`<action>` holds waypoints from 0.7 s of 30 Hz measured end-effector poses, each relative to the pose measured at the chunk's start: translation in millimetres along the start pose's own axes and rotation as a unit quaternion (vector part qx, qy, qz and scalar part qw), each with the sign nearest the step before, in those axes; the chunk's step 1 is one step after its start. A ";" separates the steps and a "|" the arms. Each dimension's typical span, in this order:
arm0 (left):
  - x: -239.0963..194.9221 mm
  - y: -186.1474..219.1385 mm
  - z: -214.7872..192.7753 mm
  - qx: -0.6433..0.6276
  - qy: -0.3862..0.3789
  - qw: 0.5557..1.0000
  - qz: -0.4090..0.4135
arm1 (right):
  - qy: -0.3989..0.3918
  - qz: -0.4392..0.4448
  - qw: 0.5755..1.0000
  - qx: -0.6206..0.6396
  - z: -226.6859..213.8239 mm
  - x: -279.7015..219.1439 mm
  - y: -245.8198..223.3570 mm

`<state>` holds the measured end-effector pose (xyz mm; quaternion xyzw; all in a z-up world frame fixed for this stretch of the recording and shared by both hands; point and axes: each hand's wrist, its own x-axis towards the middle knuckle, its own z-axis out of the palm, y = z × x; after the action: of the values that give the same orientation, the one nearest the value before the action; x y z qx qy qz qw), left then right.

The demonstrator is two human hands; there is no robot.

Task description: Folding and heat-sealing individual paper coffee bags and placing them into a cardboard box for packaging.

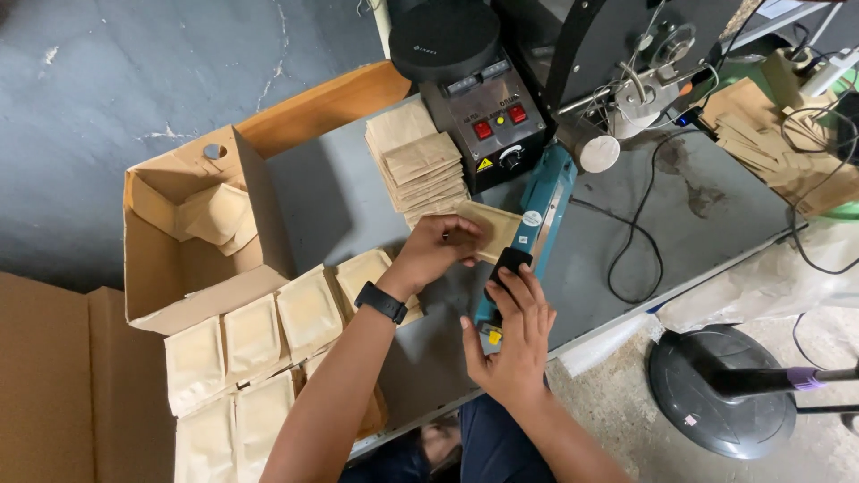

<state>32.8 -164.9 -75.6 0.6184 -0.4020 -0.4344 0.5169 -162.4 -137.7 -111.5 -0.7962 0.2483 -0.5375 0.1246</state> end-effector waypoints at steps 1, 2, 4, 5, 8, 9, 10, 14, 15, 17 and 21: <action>0.4 0.6 0.3 0.000 0.001 1.000 -0.001 | -0.001 0.001 1.000 0.001 0.5 -1.6 1.1; 0.6 1.4 0.6 -0.001 0.008 1.000 -0.012 | -0.004 -0.003 1.000 -0.002 1.0 -3.3 2.0; 2.6 0.5 0.6 -0.002 0.015 1.000 -0.023 | -0.007 -0.006 1.000 -0.005 1.6 -5.7 3.5; 3.9 -1.3 0.2 0.001 0.013 1.000 -0.019 | -0.008 -0.007 1.000 -0.002 1.7 -6.6 4.0; 3.7 0.5 1.3 0.010 0.015 1.000 -0.017 | -0.011 -0.009 1.000 0.001 3.1 -10.9 6.4; 3.0 2.3 2.3 0.017 0.019 1.000 -0.018 | -0.011 -0.010 1.000 0.000 3.6 -12.5 7.5; 3.6 1.4 2.3 0.017 0.019 1.000 -0.018 | -0.011 -0.010 1.000 0.000 4.1 -13.8 8.1; 4.8 -1.5 2.4 0.005 0.025 1.000 -0.015 | -0.014 -0.005 1.000 -0.003 4.6 -16.0 9.1; 5.2 -1.8 2.4 0.006 0.026 1.000 -0.013 | -0.015 -0.006 1.000 -0.005 4.4 -15.7 9.1; 5.2 -1.4 2.8 0.009 0.028 0.999 -0.013 | -0.017 -0.008 1.000 -0.009 3.3 -15.0 8.8; 4.1 0.0 3.4 0.018 0.030 0.999 -0.018 | -0.024 -0.010 1.000 -0.014 1.7 -14.9 8.7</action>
<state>30.8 -169.8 -76.3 0.6472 -0.3829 -0.4175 0.5100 -167.6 -137.3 -128.0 -0.8128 0.2448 -0.5162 0.1141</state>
